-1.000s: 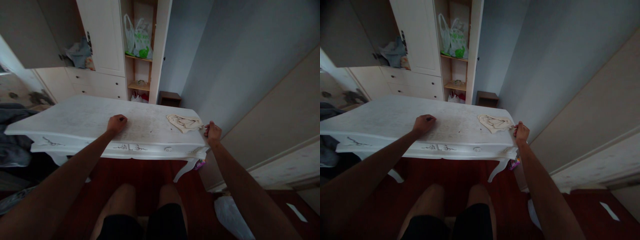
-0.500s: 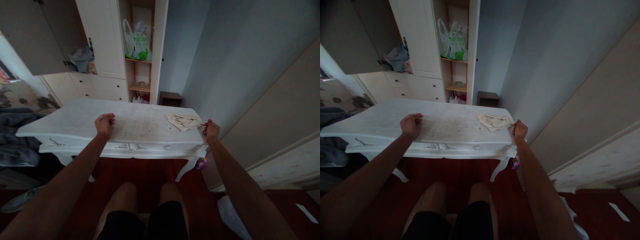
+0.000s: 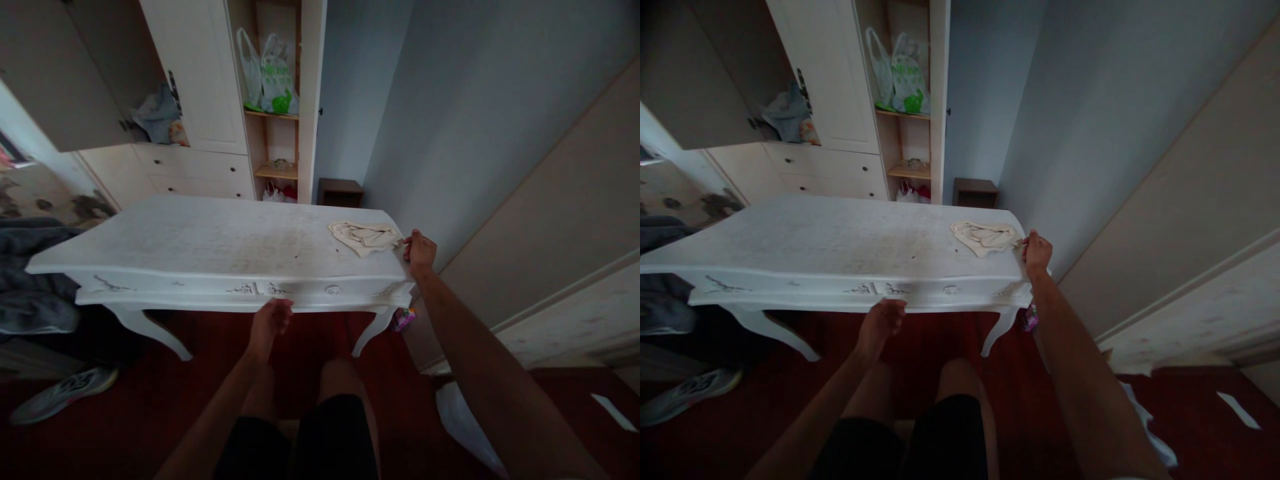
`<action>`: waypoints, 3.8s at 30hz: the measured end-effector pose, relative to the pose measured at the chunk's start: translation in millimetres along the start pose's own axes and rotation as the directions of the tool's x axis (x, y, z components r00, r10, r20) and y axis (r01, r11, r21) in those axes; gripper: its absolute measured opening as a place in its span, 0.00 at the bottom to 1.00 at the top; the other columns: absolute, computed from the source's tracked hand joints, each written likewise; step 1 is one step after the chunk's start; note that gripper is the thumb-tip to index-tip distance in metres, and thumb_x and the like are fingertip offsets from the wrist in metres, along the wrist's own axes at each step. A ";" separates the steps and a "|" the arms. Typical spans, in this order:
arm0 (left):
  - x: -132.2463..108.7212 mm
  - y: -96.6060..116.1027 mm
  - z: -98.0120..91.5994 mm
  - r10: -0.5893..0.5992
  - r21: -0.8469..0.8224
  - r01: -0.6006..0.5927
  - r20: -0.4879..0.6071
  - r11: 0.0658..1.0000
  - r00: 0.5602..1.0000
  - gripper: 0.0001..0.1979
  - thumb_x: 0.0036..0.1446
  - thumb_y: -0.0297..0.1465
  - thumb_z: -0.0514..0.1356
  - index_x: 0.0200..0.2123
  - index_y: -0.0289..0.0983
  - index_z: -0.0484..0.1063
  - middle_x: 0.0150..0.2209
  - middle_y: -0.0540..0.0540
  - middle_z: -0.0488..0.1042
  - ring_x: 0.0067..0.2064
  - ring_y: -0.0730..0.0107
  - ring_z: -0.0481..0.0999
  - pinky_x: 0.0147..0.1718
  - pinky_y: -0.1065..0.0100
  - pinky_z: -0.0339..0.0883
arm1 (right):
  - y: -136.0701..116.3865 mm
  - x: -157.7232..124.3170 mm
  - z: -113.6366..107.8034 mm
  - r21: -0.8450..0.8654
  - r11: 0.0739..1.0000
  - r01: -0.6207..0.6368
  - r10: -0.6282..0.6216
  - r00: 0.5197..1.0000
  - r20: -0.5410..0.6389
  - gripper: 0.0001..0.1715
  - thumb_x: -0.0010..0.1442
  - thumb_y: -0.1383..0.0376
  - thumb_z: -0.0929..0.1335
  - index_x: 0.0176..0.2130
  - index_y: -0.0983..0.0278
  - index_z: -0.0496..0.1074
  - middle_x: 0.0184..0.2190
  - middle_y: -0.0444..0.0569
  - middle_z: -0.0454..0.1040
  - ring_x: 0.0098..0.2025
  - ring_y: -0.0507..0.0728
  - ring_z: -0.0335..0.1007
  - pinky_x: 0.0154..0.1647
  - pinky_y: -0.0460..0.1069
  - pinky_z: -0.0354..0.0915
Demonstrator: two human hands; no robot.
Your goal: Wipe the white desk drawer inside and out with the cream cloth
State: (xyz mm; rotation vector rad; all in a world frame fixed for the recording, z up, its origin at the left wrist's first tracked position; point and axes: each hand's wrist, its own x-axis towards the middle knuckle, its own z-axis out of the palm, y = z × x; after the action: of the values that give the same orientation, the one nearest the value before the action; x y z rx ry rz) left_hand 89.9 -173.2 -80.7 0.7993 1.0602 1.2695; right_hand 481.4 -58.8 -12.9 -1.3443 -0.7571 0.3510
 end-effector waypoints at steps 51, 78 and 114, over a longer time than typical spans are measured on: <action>-47.4 -45.6 95.9 -0.650 -0.178 0.738 0.371 0.651 0.663 0.14 0.60 0.40 0.64 0.35 0.33 0.75 0.20 0.52 0.71 0.15 0.81 0.55 0.18 0.74 0.45 | -5.4 2.3 4.7 -0.133 0.991 -0.021 0.018 1.000 -0.020 0.24 0.66 0.60 0.63 0.20 0.63 0.69 0.08 0.38 0.60 0.10 0.48 0.53 0.11 0.43 0.52; -68.7 -53.5 89.7 -0.481 0.130 0.465 0.155 0.876 0.863 0.25 0.52 0.53 0.67 0.38 0.36 0.75 0.26 0.51 0.73 0.18 0.80 0.63 0.18 0.74 0.46 | 0.5 5.9 4.8 -0.138 0.990 0.002 -0.005 1.000 -0.022 0.26 0.65 0.58 0.64 0.19 0.63 0.69 0.08 0.38 0.60 0.09 0.48 0.53 0.12 0.44 0.52; -70.6 -66.4 91.2 -0.442 -0.538 0.768 0.628 0.348 0.641 0.15 0.65 0.37 0.58 0.42 0.29 0.75 0.27 0.48 0.74 0.23 0.75 0.68 0.26 0.69 0.59 | -5.2 -0.8 3.4 -0.133 0.991 -0.004 0.006 1.000 0.009 0.26 0.67 0.60 0.63 0.19 0.63 0.70 0.08 0.38 0.59 0.09 0.47 0.52 0.11 0.43 0.50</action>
State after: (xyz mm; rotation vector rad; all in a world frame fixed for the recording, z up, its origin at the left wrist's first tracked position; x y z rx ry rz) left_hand 200.3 -245.4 -98.5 -0.1072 0.3005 0.6943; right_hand 477.6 -57.9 -8.0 -1.4706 -0.7962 0.3154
